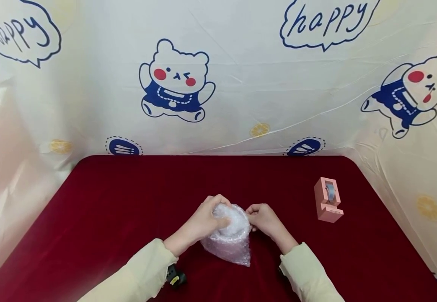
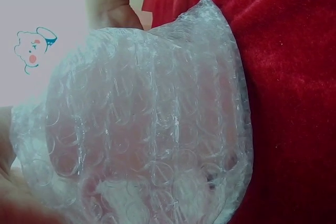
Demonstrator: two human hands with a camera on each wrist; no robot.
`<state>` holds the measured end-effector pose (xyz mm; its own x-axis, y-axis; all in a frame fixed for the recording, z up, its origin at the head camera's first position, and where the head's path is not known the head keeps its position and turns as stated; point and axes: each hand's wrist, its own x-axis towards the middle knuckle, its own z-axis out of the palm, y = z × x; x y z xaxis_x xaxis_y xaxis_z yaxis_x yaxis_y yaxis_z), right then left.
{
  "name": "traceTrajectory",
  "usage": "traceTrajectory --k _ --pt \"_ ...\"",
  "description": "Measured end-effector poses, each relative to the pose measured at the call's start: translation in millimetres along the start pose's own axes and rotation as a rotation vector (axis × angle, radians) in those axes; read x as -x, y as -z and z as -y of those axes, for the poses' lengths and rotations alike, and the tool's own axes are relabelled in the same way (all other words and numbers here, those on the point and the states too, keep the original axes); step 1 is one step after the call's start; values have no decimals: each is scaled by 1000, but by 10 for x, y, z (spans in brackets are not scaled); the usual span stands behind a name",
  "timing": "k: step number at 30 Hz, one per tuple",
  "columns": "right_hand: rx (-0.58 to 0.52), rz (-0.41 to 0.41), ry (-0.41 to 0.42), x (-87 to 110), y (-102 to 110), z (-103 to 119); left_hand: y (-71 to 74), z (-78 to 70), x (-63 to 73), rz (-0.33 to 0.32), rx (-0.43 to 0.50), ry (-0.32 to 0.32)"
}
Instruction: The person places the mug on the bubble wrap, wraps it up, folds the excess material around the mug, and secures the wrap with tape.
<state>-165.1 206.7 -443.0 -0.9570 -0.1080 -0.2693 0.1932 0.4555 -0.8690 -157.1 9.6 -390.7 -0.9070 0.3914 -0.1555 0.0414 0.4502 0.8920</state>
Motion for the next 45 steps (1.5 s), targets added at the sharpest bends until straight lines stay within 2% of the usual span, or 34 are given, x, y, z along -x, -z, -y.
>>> traceTrajectory --k 5,13,17,22,27,31,36,45 --pt "-70 38 -32 38 25 15 -4 7 -8 -4 1 1" --pt "-184 135 -99 186 192 50 -15 13 -10 -19 -2 -8" --pt "-157 142 -117 261 225 139 -18 19 -13 -35 0 -15" --pt "-117 173 -80 321 226 216 15 -3 2 -18 29 -21" --pt "-118 180 -74 341 211 218 53 -39 12 11 11 4" --pt "-128 171 -80 347 205 210 43 -51 7 -3 -36 23" --pt "-138 169 -78 356 203 210 36 -71 24 -30 -77 2" --pt "-145 167 -77 377 203 189 50 -64 68 -28 -64 -32"
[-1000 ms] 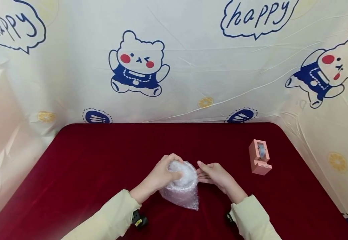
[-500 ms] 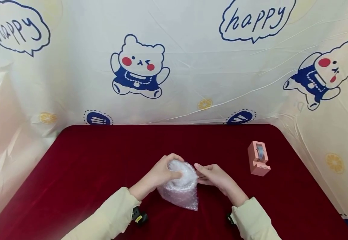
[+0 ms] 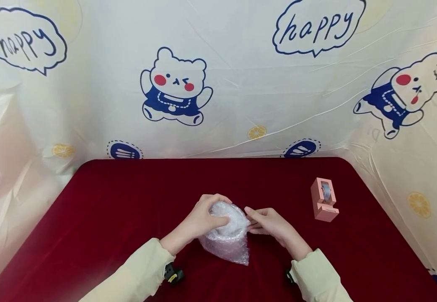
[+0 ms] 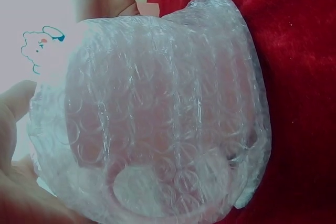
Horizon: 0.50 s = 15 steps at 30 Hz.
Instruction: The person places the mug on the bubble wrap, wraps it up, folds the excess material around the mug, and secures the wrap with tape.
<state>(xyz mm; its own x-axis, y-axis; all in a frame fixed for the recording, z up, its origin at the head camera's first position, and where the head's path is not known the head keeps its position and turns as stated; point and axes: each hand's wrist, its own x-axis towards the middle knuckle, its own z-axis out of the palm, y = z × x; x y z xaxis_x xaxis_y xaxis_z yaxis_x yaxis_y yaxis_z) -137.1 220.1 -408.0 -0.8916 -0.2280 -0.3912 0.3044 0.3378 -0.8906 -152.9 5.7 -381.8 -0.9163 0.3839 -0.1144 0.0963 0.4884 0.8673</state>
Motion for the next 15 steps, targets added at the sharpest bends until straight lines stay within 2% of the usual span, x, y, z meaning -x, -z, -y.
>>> traceTrajectory --k 9,15 --pt "10 -26 12 -30 19 -26 29 18 6 -7 23 -22" --pt "22 -118 12 -105 46 -16 55 14 -23 -66 38 -28"
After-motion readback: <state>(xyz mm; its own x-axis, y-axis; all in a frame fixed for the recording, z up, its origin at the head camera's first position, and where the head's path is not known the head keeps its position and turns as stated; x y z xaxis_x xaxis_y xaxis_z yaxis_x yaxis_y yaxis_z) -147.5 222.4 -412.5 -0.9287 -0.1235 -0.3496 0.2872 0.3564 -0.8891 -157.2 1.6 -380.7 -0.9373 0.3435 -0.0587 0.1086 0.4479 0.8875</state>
